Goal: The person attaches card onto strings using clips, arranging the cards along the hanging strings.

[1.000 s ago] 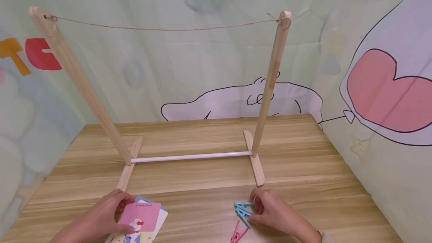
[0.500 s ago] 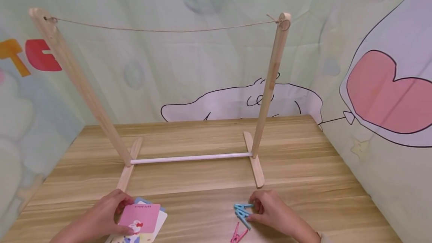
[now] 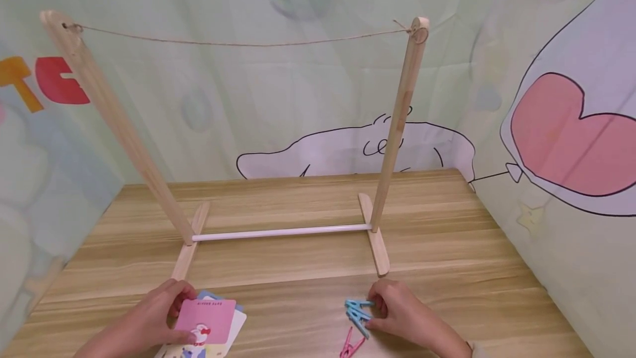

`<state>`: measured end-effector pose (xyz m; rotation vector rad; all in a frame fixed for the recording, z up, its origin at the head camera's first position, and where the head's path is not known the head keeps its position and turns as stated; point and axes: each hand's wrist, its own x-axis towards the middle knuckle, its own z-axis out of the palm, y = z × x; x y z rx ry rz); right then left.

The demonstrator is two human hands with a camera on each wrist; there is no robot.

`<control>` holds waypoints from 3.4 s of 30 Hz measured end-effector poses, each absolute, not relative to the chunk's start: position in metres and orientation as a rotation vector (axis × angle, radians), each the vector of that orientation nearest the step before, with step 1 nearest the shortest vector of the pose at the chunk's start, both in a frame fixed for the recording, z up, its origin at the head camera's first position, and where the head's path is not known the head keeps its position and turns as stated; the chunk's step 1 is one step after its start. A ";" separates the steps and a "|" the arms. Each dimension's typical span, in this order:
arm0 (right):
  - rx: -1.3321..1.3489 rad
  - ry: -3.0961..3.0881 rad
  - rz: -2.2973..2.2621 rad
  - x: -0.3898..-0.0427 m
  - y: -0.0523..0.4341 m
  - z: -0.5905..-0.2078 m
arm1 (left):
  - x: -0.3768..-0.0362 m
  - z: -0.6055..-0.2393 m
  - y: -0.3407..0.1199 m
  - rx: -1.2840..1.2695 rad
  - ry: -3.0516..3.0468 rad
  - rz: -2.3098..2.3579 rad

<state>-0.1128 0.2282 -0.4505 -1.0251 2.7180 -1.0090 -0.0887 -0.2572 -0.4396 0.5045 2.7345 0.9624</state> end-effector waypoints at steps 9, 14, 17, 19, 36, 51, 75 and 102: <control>-1.081 2.728 -1.022 -0.112 0.229 -0.453 | -0.093 -0.442 -0.262 0.536 2.659 1.039; -1.058 2.734 -1.004 -0.112 0.229 -0.453 | -0.094 -0.443 -0.262 0.595 2.691 1.038; -1.071 2.742 -1.010 -0.111 0.230 -0.454 | -0.094 -0.442 -0.262 0.608 2.695 1.042; -1.070 2.742 -1.020 -0.111 0.230 -0.454 | -0.094 -0.442 -0.261 0.612 2.699 1.041; -1.058 2.686 -1.097 -0.113 0.233 -0.452 | -0.096 -0.442 -0.261 0.629 2.718 1.040; -0.963 2.681 -1.053 -0.115 0.229 -0.451 | -0.093 -0.442 -0.261 0.539 2.682 1.021; -1.009 2.737 -1.017 -0.115 0.229 -0.453 | -0.098 -0.449 -0.274 0.590 2.386 1.419; -0.903 2.532 -1.271 -0.116 0.241 -0.455 | -0.109 -0.448 -0.284 0.596 2.086 1.637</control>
